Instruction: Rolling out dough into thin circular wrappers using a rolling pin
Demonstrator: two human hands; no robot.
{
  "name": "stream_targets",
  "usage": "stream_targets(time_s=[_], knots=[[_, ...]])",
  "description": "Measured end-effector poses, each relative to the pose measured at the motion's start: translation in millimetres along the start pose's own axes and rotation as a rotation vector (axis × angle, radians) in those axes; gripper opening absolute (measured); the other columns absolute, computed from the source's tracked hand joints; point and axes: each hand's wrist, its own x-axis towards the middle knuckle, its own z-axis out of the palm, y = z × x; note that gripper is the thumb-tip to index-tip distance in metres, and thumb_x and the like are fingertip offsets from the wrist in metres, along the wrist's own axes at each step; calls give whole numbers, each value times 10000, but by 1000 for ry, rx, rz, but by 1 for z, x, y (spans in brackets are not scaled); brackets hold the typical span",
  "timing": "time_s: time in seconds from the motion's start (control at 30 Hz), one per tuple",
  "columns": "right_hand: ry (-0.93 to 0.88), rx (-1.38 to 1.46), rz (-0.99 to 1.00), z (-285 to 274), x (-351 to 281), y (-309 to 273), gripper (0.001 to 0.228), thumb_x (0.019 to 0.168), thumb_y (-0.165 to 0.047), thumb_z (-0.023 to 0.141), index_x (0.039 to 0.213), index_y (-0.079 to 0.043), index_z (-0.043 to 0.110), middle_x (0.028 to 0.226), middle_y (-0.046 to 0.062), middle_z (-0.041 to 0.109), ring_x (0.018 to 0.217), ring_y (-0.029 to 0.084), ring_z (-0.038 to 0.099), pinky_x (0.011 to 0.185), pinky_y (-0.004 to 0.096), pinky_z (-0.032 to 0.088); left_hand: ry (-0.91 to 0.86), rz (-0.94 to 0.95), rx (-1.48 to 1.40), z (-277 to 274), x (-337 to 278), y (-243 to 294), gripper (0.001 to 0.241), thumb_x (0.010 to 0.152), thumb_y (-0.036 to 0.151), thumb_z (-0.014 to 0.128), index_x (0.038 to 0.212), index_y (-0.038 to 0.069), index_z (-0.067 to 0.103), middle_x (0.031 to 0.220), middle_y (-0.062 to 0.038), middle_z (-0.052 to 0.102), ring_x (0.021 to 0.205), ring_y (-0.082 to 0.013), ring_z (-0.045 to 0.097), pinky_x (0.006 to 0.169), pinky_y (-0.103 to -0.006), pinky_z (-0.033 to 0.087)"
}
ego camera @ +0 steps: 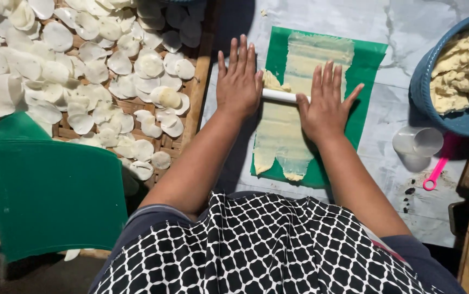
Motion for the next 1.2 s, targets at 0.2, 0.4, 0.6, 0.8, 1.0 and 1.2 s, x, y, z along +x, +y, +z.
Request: stream_targets(time_s=[0.2,0.4,0.6,0.8,1.0,1.2], knots=[[-175,-67,116,-34,60,-10,716,1130,-547,248,1722,-228,2,1706,50,-205,1595,266,-184,1175,711,-165,-156,-68,-34,9,70,-6,680,1149,459,293,1676,152,-8,1745,-21,-47,1568,-242,348,1130,-475,369],[-34,-80,71,-34,93,0,751,1235,-565,397,1756,-180,17,1723,100,-147,1610,318,-134,1222,733,-83,8,-15,-292,42,115,-15,623,1154,452,326,1668,198,82,1756,-1,97,1534,-238,463,1085,-387,514],[284,50,-35,-1,86,33,730,1222,-610,298,1749,-155,78,1770,91,-41,1656,303,-55,1321,655,-22,133,-51,-297,39,102,-18,644,1120,572,258,1630,186,191,1698,-86,323,1392,-329,577,1048,-441,512],[97,-67,-3,1,1,18,878,1171,-673,274,1717,-63,-43,1751,146,-136,1651,336,-114,1292,653,-99,-106,-72,80,-37,-1,11,760,1167,591,157,1713,88,-8,1744,-123,-103,1625,-267,-93,1325,-513,-35],[-115,33,-47,-4,-85,15,845,1065,-609,218,1662,-44,25,1736,144,-60,1606,286,-79,1268,585,-54,-70,11,1,2,-73,4,706,1115,491,283,1676,93,124,1741,-129,24,1596,-297,-54,1276,-572,-42],[314,270,2,4,-44,34,521,1156,-360,370,1523,-36,547,1630,216,383,1527,366,290,1137,708,29,33,-68,-35,-39,-41,17,643,1166,462,239,1699,119,133,1742,-83,4,1602,-232,-51,1292,-557,-63]])
